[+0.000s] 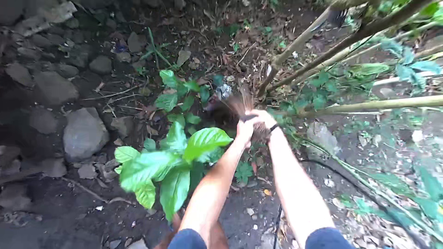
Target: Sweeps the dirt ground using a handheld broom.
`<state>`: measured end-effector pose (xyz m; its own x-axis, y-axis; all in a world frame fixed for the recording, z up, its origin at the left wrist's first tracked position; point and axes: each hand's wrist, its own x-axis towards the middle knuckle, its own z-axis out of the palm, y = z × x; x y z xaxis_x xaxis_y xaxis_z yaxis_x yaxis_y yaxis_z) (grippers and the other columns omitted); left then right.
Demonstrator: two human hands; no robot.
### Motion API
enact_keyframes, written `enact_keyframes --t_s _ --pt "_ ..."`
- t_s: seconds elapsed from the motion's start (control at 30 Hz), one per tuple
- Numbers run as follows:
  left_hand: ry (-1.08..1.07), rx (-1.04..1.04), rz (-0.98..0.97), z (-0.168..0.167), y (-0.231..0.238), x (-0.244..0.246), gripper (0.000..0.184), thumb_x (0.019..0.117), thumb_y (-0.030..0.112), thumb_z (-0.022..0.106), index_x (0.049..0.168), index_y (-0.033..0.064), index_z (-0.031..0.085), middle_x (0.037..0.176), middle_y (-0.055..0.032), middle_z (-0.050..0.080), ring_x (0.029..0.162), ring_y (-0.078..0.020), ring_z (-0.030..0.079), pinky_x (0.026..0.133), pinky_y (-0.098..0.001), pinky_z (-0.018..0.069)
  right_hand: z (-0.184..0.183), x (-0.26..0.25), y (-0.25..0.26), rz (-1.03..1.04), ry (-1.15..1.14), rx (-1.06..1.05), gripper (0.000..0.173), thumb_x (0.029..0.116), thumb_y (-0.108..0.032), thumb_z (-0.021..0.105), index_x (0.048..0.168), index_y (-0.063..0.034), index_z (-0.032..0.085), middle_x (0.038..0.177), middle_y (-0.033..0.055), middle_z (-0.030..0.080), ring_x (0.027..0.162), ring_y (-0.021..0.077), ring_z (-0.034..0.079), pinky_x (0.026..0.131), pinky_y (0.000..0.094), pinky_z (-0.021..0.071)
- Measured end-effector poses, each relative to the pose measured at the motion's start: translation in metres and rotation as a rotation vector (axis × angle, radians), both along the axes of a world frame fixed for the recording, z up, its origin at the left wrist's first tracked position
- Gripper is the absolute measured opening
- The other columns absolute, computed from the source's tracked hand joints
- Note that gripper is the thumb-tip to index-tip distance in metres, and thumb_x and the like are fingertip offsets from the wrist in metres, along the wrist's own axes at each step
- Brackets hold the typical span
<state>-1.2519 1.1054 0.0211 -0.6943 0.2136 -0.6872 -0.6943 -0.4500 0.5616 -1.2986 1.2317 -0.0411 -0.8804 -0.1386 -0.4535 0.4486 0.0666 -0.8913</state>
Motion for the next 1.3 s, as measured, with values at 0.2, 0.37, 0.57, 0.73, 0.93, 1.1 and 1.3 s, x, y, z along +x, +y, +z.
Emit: enact_keyframes --t_s 0.2,0.37,0.57,0.73,0.93,1.1,1.3 --pt "0.283 -0.024 -0.196 -0.004 0.022 -0.012 0.085 0.0882 0.006 0.071 0.159 0.0089 0.025 0.136 -0.0219 0.058 0.113 -0.0285 0.063 0.094 -0.0464 0.0543 0.092 0.004 -0.013 -0.398 -0.129 0.306 0.023 0.1007 -0.022 0.062 0.113 -0.0026 0.062 0.089 0.0026 0.066 0.075 0.0073 0.063 0.069 0.0283 0.0556" --pt "-0.103 -0.094 -0.037 0.082 0.029 0.109 0.081 0.0824 0.002 0.073 0.151 -0.0063 0.031 0.136 -0.0238 0.056 0.124 -0.0232 0.058 0.106 -0.0375 0.0476 0.151 0.104 -0.014 -0.258 -0.541 0.191 0.013 0.0969 0.002 0.051 0.109 0.0025 0.057 0.079 0.0015 0.067 0.069 0.0049 0.065 0.066 0.023 0.057" --pt "0.006 -0.09 -0.097 0.001 0.012 -0.026 0.054 0.0954 0.004 0.064 0.145 -0.0031 0.045 0.127 -0.0211 0.062 0.113 -0.0236 0.062 0.098 -0.0405 0.0515 0.056 -0.011 -0.02 -0.294 -0.37 0.233 0.021 0.1041 -0.007 0.052 0.117 0.0084 0.06 0.097 0.0116 0.065 0.082 0.0121 0.061 0.077 0.0293 0.0532" --pt "0.421 -0.259 -0.362 0.016 -0.029 -0.031 0.09 0.0828 0.014 0.082 0.157 0.0042 0.033 0.133 -0.0248 0.062 0.12 -0.0311 0.063 0.106 -0.0479 0.0502 0.112 -0.017 -0.052 -0.36 -0.066 0.099 0.016 0.0953 -0.004 0.054 0.111 -0.0026 0.057 0.079 0.0017 0.068 0.067 0.0104 0.068 0.063 0.0286 0.0607" --pt "-0.015 -0.204 0.269 0.14 -0.064 0.093 0.097 0.0758 0.009 0.084 0.152 -0.0122 0.027 0.133 -0.0257 0.06 0.12 -0.0226 0.062 0.105 -0.0366 0.0507 0.197 0.056 -0.114 0.229 -0.377 0.135 0.028 0.0815 -0.008 0.061 0.109 -0.0024 0.06 0.083 -0.0039 0.072 0.074 0.004 0.069 0.069 0.024 0.0604" --pt "-0.693 -0.258 0.974 0.142 -0.116 0.191 0.065 0.0914 -0.008 0.062 0.148 -0.0038 0.03 0.12 -0.0198 0.059 0.101 -0.0197 0.063 0.087 -0.0372 0.0559 0.133 0.159 -0.233 0.951 -0.989 0.072 0.013 0.0961 -0.008 0.063 0.103 0.0021 0.066 0.089 0.0056 0.069 0.08 0.0109 0.065 0.079 0.0322 0.0555" --pt "-0.584 -0.029 0.822 0.018 -0.249 0.184 0.018 0.1049 0.013 0.044 0.104 0.0031 0.06 0.075 -0.0045 0.063 0.063 -0.0121 0.061 0.057 -0.0295 0.0538 0.039 0.148 -0.349 0.822 -0.873 0.191 0.026 0.1026 -0.006 0.054 0.122 0.0104 0.062 0.112 0.0184 0.068 0.097 0.0179 0.065 0.09 0.0339 0.0528"
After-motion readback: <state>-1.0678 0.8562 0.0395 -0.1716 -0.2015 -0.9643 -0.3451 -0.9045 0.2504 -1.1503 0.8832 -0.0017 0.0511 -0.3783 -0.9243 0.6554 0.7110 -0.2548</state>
